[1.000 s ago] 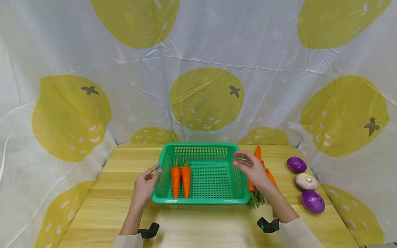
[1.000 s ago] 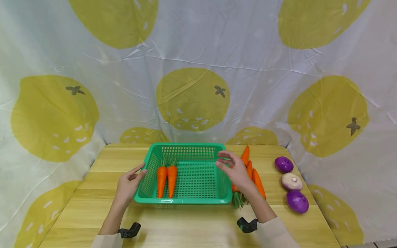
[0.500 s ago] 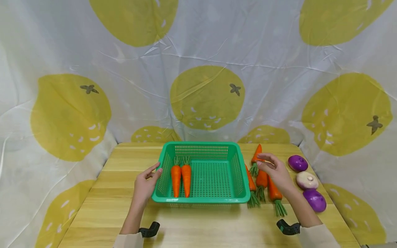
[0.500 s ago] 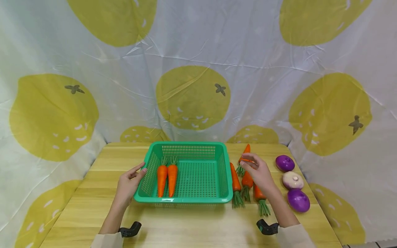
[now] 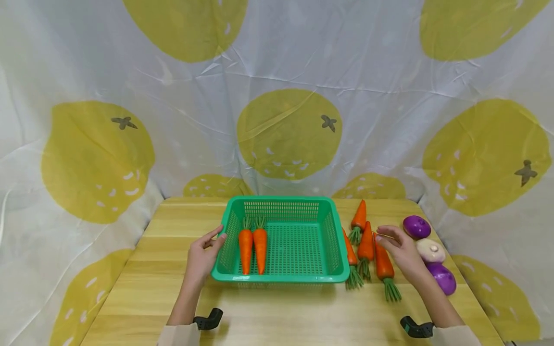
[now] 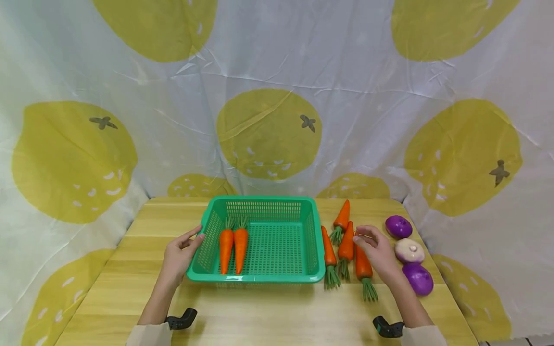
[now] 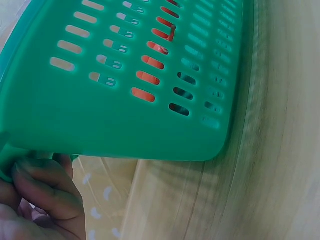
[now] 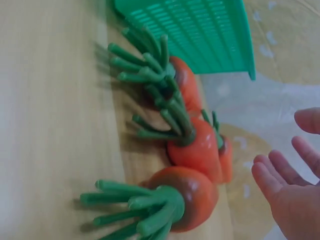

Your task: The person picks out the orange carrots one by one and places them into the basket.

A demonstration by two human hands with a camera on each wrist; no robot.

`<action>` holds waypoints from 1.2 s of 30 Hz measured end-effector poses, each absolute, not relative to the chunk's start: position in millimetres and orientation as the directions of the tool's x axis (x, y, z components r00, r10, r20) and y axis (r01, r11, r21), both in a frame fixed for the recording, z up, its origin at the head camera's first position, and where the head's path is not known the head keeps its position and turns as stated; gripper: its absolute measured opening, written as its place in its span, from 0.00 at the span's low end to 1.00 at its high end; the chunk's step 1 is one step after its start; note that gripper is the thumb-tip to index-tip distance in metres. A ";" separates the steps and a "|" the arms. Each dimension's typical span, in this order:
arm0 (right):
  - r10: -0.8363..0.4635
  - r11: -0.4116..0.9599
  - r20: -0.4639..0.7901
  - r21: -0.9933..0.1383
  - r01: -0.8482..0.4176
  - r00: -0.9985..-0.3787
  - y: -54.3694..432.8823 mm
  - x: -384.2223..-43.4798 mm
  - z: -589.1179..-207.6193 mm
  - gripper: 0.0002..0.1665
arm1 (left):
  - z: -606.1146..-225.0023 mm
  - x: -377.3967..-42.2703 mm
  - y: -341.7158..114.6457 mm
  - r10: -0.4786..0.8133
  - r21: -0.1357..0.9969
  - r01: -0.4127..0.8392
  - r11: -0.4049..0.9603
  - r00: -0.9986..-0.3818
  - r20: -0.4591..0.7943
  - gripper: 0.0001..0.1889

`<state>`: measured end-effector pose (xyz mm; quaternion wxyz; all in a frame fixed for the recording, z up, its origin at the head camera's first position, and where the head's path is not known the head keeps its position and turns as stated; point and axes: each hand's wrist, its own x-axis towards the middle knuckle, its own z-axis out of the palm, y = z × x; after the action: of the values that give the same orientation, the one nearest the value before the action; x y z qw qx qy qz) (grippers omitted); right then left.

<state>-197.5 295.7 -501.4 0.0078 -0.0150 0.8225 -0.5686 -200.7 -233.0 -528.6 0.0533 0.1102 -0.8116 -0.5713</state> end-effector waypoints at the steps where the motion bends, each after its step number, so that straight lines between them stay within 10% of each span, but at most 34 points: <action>1: -0.029 0.364 0.003 -0.931 -0.014 -1.000 297.8 -197.2 -503.8 0.31 | -528.6 -200.3 -233.0 -0.239 0.938 -0.120 0.326 -0.970 -0.041 0.25; 36: -0.044 0.570 -0.187 -0.811 0.129 -0.981 317.0 -186.7 -538.2 0.59 | -530.6 -200.9 -232.5 -0.235 0.953 -0.115 0.279 -0.971 -0.048 0.25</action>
<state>-186.7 317.0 -538.2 0.0937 0.0241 0.8811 -0.4629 -200.9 -232.5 -530.6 0.0510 0.1097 -0.7980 -0.5904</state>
